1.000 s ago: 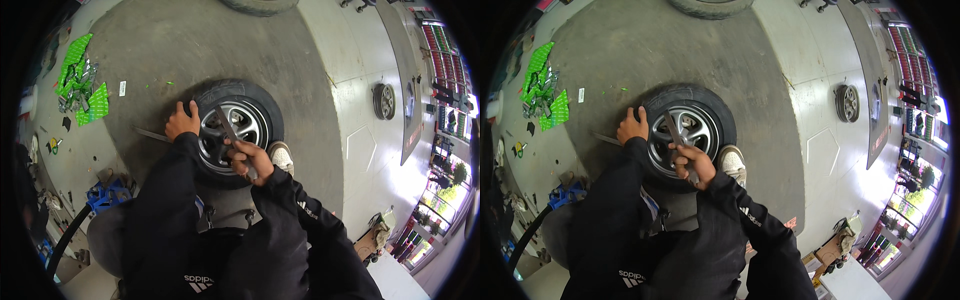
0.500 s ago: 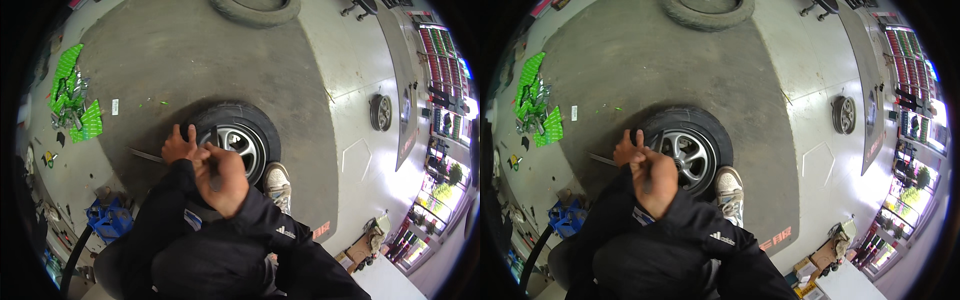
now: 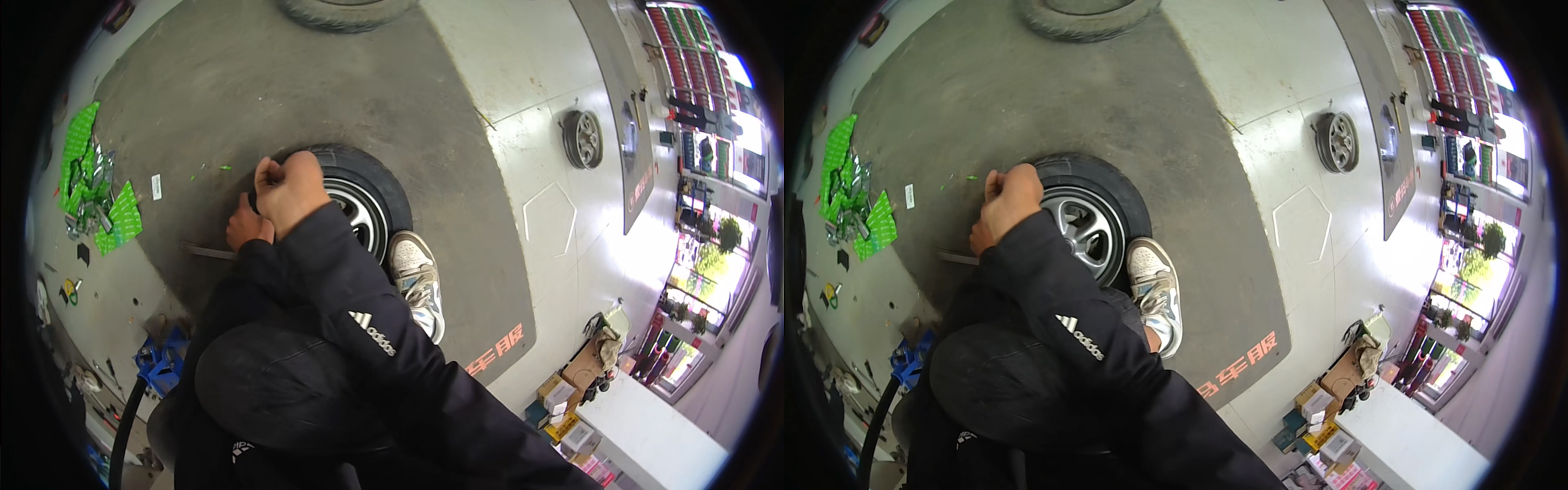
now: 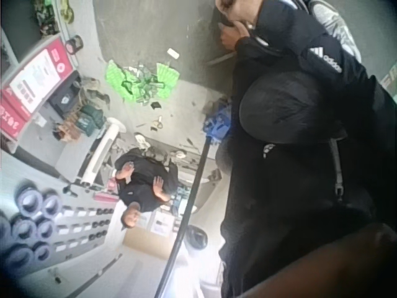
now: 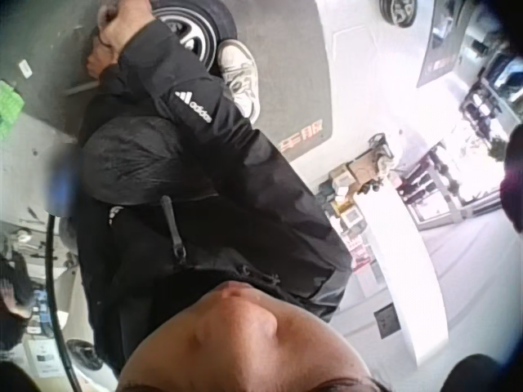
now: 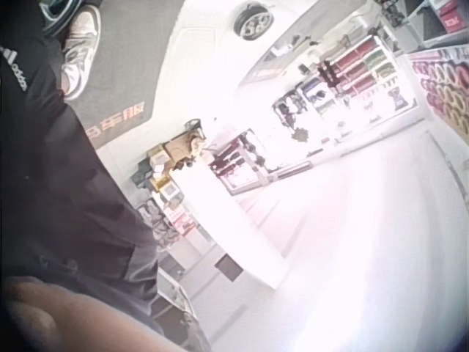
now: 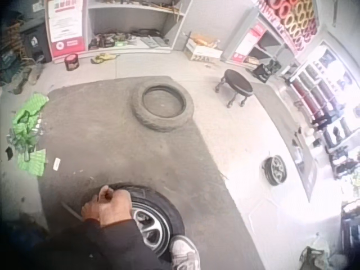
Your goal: The person uses a tire iron to pry and seat a tire bead onto a wheel rim. They repeatedly lever the bead over the rim edge, rotate the tire, and press the bead into place until the tire is fully mounted.
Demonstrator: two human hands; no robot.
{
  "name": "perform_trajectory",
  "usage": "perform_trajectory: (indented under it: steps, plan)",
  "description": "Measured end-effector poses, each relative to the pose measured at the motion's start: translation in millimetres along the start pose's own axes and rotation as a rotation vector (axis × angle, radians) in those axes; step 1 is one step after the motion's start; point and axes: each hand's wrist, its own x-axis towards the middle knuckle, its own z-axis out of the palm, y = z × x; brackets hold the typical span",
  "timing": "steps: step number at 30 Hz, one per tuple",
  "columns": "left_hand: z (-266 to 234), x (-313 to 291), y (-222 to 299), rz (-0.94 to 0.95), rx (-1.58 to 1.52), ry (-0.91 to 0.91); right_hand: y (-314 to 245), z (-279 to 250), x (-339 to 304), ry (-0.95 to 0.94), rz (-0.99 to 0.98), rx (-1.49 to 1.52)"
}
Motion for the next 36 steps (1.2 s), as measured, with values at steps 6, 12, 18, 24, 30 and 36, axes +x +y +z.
perform_trajectory:
  steps: [6,12,18,24,30,36]
  plan:
    - [-12.1,-3.1,15.2,-0.065,0.056,-0.071,-11.8,9.1,-35.5,-0.054,-0.023,-0.176]
    - [-10.4,-4.1,19.7,-0.066,0.083,-0.034,-39.6,-33.8,-54.6,-0.359,-0.268,-0.882]
    - [-18.5,-5.5,10.5,-0.095,0.082,0.003,-74.8,-39.4,-14.2,-0.44,-1.522,-1.844]
    - [-20.8,-6.7,31.5,-0.029,-0.014,-0.074,-101.6,0.0,31.5,-0.099,-1.949,-2.094]
    - [-31.6,-24.2,4.9,-0.052,-0.089,-0.001,-88.9,-47.3,9.4,-0.894,-1.793,-1.781]
    - [-18.3,-22.6,10.0,-0.019,-0.114,0.065,-135.9,-101.8,-75.0,-0.297,-0.33,-2.441]
